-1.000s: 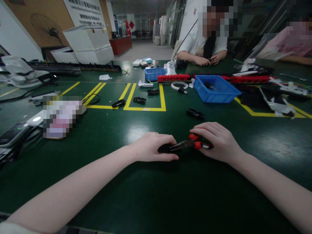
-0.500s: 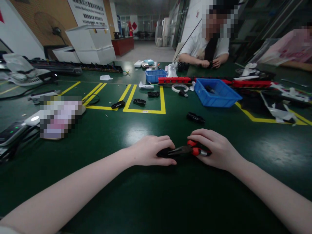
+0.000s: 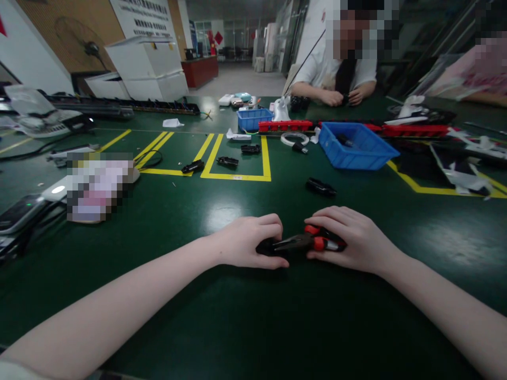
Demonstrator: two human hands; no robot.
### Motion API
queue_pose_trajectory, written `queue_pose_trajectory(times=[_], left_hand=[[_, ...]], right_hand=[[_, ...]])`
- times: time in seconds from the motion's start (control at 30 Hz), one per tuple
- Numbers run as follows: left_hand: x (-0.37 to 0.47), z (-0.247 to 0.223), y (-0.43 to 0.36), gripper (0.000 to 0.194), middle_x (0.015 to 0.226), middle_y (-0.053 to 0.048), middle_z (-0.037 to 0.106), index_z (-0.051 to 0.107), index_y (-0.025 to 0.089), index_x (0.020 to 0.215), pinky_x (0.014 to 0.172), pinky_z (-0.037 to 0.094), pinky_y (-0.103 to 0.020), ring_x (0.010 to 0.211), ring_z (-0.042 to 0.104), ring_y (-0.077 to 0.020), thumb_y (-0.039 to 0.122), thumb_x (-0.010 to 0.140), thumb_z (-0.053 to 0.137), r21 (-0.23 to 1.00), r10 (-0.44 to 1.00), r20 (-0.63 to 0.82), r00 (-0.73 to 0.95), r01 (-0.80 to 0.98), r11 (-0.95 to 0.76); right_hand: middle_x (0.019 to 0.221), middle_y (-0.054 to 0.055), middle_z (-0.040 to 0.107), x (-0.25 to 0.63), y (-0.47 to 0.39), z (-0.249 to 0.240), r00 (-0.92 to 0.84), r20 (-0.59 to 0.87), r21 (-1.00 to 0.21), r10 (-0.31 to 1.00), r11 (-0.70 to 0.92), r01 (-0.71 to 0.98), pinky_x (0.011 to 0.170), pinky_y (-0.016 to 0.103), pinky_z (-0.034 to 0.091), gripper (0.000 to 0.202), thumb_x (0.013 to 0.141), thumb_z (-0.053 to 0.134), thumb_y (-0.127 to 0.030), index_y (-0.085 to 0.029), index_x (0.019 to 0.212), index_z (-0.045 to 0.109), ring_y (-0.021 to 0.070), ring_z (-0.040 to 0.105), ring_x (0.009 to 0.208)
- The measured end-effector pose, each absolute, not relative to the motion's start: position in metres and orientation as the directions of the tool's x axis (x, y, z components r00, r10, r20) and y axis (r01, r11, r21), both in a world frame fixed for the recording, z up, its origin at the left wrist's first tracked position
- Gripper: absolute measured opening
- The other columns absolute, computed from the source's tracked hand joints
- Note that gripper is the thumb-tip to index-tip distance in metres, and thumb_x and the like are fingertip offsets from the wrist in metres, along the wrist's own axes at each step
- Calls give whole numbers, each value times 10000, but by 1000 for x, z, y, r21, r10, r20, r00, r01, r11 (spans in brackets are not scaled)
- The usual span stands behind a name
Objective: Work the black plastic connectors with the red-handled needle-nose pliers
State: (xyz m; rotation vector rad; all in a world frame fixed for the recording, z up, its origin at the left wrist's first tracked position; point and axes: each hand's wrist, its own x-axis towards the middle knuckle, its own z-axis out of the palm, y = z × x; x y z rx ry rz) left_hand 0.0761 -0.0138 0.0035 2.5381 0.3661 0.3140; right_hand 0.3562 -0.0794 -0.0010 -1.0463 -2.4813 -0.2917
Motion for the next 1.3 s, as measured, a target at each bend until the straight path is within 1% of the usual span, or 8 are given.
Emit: queue_pose_trajectory(times=[0.17,0.37,0.57,0.73,0.93,1.03,1.13,1.3], left_hand=[[76,4,-14,359,1063,-42,572,553,178,913,696,443,-273,815,573,-143,528,908,636,554,332,141,933,203,-807],[74,6,-17,350,1063,-38,575,558,174,898,671,428,-259,791,556,-129,513,904,646,559,344,152,927,206,-803],[74,4,-15,316,989,-26,584,531,168,802,679,426,-253,793,558,-121,439,933,629,566,369,190,910,206,-799],[74,1,-14,319,1016,-27,574,529,170,815,675,422,-253,806,554,-124,447,922,647,564,353,197,915,189,-804],[73,3,-15,307,1089,-51,579,596,168,896,697,461,-272,840,592,-144,472,937,621,550,370,183,911,217,-807],[70,4,-14,249,1145,-71,603,632,168,948,753,487,-297,896,619,-165,416,942,616,508,341,199,919,201,-837],[66,5,-13,162,1207,-85,623,655,173,976,872,499,-342,1030,627,-206,326,932,622,478,299,209,931,170,-862],[64,10,-15,67,1239,-79,639,668,179,953,1008,472,-404,1132,610,-228,227,922,632,482,303,214,929,170,-859]], right_hand=[[1032,113,729,356,-81,-1,-615,440,5,654,683,731,719,361,533,490,860,686,-574,-186,1158,661,239,694,889],[1061,122,729,354,-82,0,-619,444,26,648,681,732,753,372,538,475,858,696,-543,-175,1156,664,251,698,932],[1050,110,733,351,-83,1,-593,461,13,660,663,748,841,428,536,399,845,707,-486,-198,1121,682,270,686,974],[1034,110,737,350,-84,1,-600,456,29,658,662,748,845,432,541,390,846,707,-475,-187,1106,677,267,691,959],[1046,99,727,354,-83,2,-556,483,1,677,634,773,782,390,557,382,840,715,-455,-205,1124,659,254,687,944],[1041,97,729,356,-82,1,-531,500,-6,684,616,788,793,401,564,377,834,721,-441,-206,1122,658,262,690,945],[1040,104,728,358,-82,1,-528,506,11,682,607,795,784,403,569,375,843,711,-451,-201,1118,656,267,695,942],[1040,121,721,361,-81,1,-527,523,38,669,600,799,772,402,575,381,865,692,-464,-181,1115,644,271,699,943]])
